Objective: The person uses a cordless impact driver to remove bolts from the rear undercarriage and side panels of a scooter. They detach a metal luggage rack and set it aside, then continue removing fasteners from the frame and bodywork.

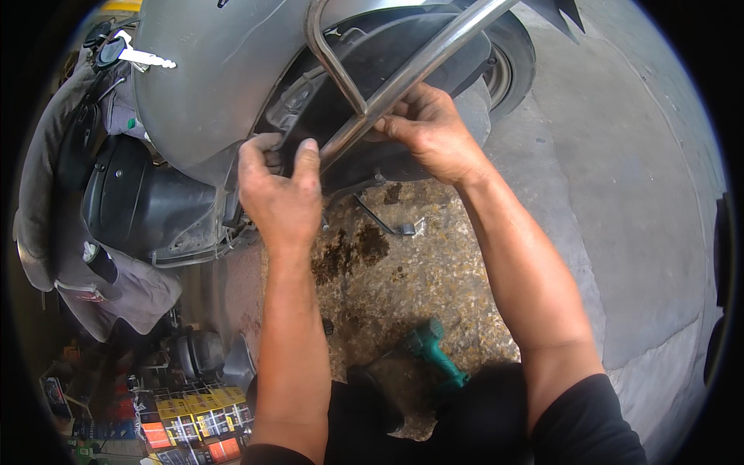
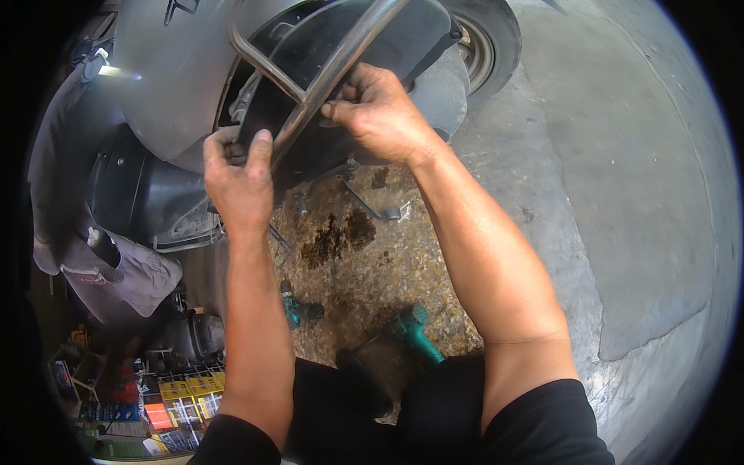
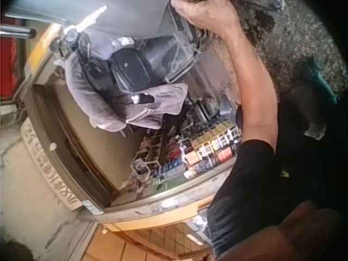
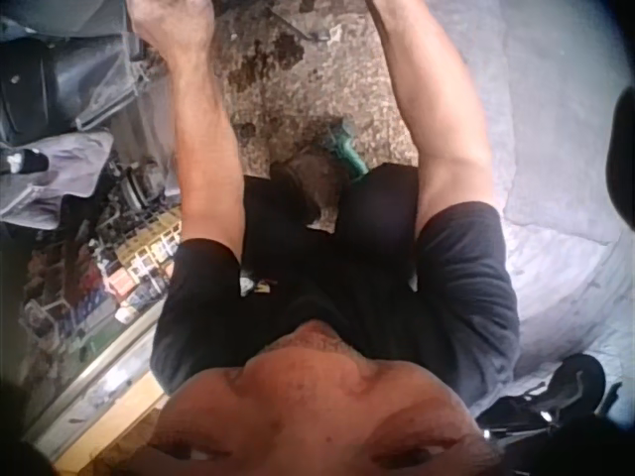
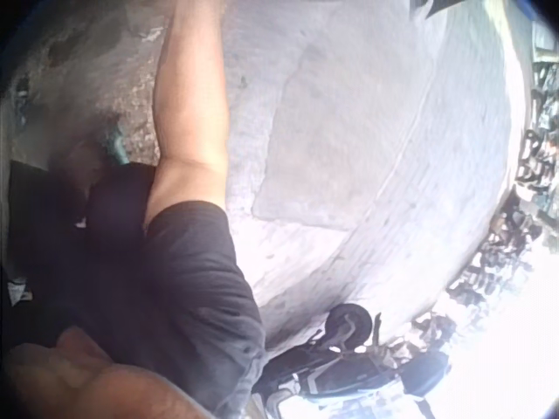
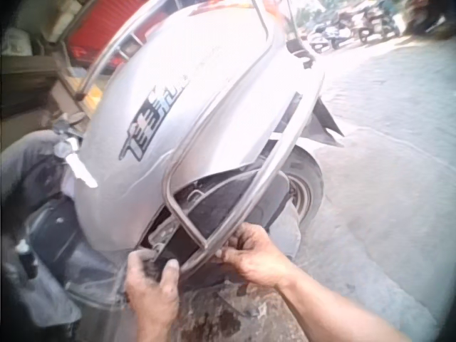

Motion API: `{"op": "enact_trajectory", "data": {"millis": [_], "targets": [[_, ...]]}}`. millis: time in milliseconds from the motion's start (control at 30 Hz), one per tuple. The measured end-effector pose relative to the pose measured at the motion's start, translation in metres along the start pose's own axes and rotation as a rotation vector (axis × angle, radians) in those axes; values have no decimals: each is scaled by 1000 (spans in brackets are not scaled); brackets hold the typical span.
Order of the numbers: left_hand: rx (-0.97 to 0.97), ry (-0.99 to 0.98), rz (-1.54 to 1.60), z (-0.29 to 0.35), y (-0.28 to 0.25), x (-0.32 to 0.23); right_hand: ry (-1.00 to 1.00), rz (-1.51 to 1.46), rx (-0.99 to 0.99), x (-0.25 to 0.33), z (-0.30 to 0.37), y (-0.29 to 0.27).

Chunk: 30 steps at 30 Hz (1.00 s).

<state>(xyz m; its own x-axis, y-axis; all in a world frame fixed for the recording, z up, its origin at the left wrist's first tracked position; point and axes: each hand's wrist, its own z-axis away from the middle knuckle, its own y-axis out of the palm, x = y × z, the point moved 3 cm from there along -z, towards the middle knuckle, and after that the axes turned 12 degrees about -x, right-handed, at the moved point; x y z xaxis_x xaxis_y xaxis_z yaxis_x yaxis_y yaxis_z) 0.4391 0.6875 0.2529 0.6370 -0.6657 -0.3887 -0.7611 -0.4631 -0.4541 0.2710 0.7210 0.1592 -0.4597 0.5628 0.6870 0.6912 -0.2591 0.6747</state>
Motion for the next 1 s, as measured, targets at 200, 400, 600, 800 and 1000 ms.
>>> {"op": "enact_trajectory", "data": {"millis": [200,400,600,800,1000], "targets": [[127,-133,134,0,8,-6,27,183,-84,-3,1,-21],[40,340,-3,52,-37,20,293,-93,-134,-7,22,-53],[34,-564,126,82,-50,120,248,-113,-98,5,37,-43],[-102,-624,-41,99,-59,197,284,-61,-271,11,41,-46],[-219,-1756,655,126,-68,287,353,37,-416,8,102,-97]]}}
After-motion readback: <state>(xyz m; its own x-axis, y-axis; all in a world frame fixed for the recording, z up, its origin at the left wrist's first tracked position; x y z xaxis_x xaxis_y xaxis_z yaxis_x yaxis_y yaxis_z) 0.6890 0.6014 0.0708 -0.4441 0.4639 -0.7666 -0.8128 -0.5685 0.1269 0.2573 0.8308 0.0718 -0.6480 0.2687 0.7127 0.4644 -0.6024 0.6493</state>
